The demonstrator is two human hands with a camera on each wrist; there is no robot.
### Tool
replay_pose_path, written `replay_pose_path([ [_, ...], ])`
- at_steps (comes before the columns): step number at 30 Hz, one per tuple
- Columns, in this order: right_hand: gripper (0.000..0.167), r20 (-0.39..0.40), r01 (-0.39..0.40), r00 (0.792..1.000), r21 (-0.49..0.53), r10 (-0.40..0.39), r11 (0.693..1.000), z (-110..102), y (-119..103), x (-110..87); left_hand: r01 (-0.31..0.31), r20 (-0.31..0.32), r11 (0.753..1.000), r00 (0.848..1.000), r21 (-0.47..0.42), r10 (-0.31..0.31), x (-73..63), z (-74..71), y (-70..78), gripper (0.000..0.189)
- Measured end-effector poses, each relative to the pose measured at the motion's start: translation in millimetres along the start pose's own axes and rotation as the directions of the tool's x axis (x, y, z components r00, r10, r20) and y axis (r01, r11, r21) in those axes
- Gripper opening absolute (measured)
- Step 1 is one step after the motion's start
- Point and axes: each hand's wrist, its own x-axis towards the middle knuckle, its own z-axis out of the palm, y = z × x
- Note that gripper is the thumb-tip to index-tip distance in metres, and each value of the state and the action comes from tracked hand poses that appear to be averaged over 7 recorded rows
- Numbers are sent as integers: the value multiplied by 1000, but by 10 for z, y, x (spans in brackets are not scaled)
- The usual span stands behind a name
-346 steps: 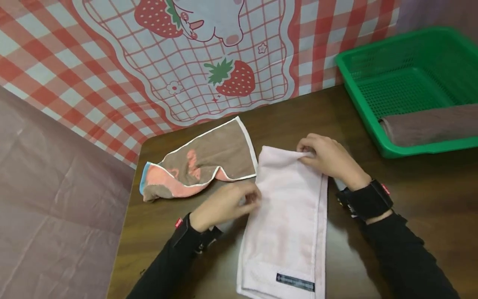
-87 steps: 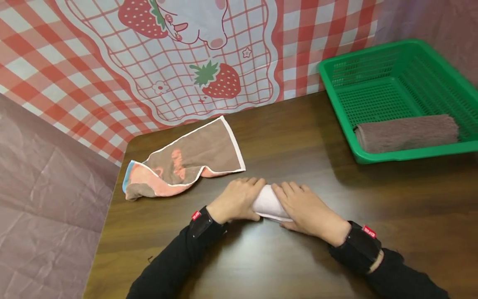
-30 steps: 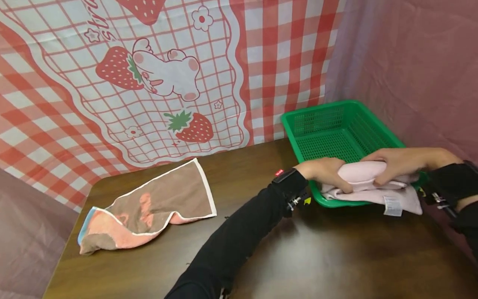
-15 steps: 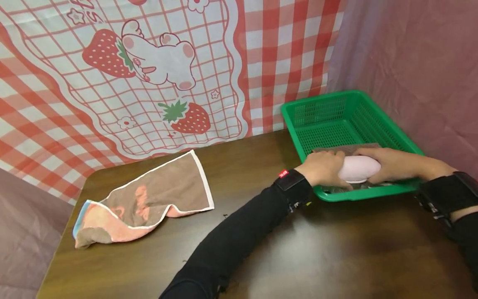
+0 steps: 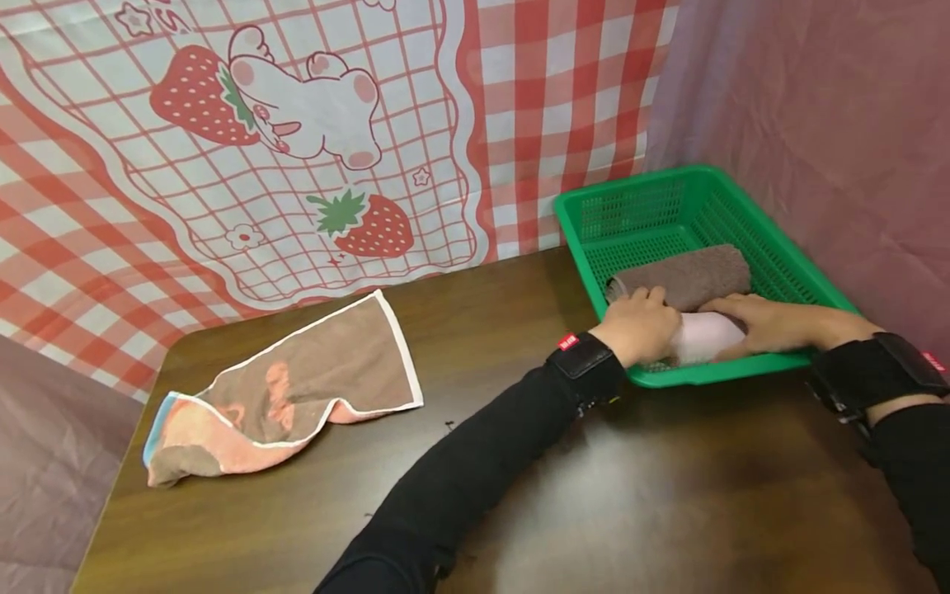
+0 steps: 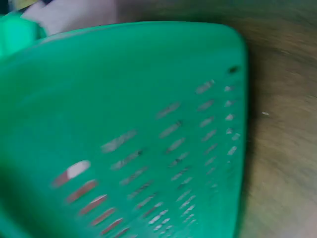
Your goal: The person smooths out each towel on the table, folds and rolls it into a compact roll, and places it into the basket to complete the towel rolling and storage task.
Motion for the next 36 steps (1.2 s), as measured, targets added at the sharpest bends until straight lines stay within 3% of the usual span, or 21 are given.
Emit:
replay_pose_path([
  [6, 65, -44, -58, 998, -102, 54, 993, -168, -271, -41, 27, -101, 999, 994, -18, -29, -28, 22, 32, 35],
  [10, 56, -148, 19, 988, -123, -37, 992, -256, -642, 81, 6, -154, 1000, 988, -31, -11, -174, 23, -132, 50],
  [13, 51, -223, 110, 964, -170, -147, 979, -265, -960, 213, -1, -260, 999, 965, -46, -11, -330, 13, -314, 56],
  [17, 49, -204, 160, 960, -158, -191, 974, -212, -1387, 415, 28, -354, 998, 934, -48, -43, -544, 67, -577, 59],
  [21, 49, -171, 183, 963, -154, -209, 971, -117, -1741, 615, 65, -323, 996, 943, -55, -80, -753, 166, -818, 65],
  [29, 54, -188, 287, 921, -266, -341, 920, 278, -2211, 1029, 101, -251, 992, 961, -73, -116, -1196, 476, -1324, 73],
  [32, 61, -161, 305, 921, -270, -355, 913, 501, -2408, 1197, 127, -188, 988, 972, -84, -141, -1428, 631, -1558, 76],
  [36, 59, -98, 360, 918, -199, -384, 912, 817, -2685, 1445, 182, -77, 978, 979, -104, -190, -1796, 864, -1872, 77],
])
